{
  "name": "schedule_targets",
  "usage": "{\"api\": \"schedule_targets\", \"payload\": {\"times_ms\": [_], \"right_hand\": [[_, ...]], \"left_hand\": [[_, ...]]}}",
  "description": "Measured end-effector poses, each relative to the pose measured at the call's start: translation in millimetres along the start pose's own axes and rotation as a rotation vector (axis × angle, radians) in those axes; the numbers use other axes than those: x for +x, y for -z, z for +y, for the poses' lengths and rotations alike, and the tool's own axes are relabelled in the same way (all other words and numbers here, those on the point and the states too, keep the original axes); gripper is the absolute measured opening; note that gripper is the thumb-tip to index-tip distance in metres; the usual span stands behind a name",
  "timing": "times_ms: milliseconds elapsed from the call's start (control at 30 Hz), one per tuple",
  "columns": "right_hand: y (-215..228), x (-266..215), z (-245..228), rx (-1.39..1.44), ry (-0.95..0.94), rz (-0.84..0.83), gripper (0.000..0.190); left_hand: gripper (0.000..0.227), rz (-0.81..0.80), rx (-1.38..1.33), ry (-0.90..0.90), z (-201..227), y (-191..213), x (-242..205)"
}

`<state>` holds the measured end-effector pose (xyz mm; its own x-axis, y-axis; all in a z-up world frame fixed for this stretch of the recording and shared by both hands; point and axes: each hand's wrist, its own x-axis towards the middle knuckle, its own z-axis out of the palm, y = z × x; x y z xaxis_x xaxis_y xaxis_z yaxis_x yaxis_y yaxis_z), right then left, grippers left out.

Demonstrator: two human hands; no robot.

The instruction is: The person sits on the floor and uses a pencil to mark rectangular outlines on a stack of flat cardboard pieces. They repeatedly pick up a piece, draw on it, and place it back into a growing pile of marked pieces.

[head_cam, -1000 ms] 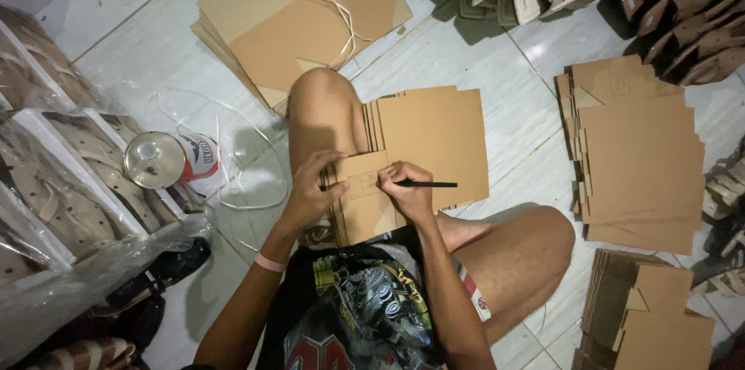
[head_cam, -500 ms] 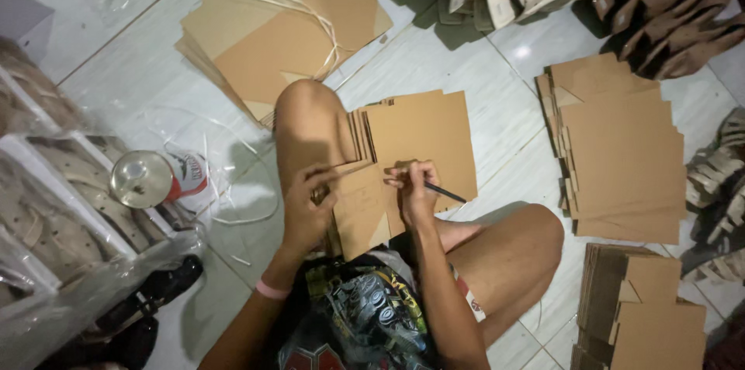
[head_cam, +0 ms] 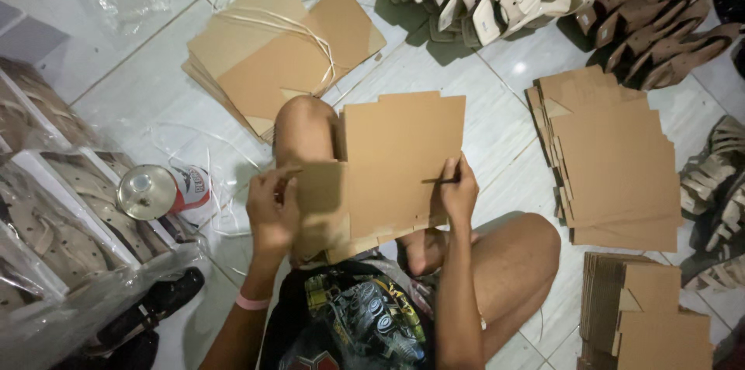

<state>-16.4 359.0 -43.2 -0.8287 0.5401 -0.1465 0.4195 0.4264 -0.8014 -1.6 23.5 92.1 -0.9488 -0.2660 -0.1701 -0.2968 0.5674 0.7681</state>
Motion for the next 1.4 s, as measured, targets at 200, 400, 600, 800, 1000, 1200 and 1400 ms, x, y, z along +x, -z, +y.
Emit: {"api": "schedule_targets", "payload": {"times_ms": [200, 400, 600, 800, 1000, 1200, 1400], "right_hand": [[35.7, -13.3, -45.5, -0.034, 0.257, 0.048, 0.043], [83.7, -17.6, -80.2, -0.056, 0.363, 0.007, 0.03], [105.7, -7.5, -98.9, 0.18, 0.244, -0.245, 0.028], [125.7, -1.4, -106.1, 0.337, 0.41, -0.539, 0.046], [137.2, 4.7, -104.7, 0.321, 0.177, -0.658, 0.066], [128.7, 15.0, -91.5, 0.383, 0.155, -0.718, 0.071], [110.8, -12.5, -68.9, 0.138, 0.314, -0.635, 0.074]], "left_hand": [[0.039, 0.12, 0.04, -0.206, -28.3, -20.7, 24.8], [0.099, -0.342, 0.521, -0.626, 21.5, -45.9, -17.8], [0.095, -0.265, 0.705, -0.905, 58.6, -50.7, -42.0], [0.085, -0.363, 0.349, -0.92, 70.8, -29.8, -18.1], [0.069, -0.582, 0.394, -0.666, 100.7, -25.8, -5.2], [0.061, -0.636, 0.44, -0.752, 114.0, -34.1, -8.4], [0.063, -0.288, 0.704, -1.055, 95.8, -56.3, -13.4]]}}
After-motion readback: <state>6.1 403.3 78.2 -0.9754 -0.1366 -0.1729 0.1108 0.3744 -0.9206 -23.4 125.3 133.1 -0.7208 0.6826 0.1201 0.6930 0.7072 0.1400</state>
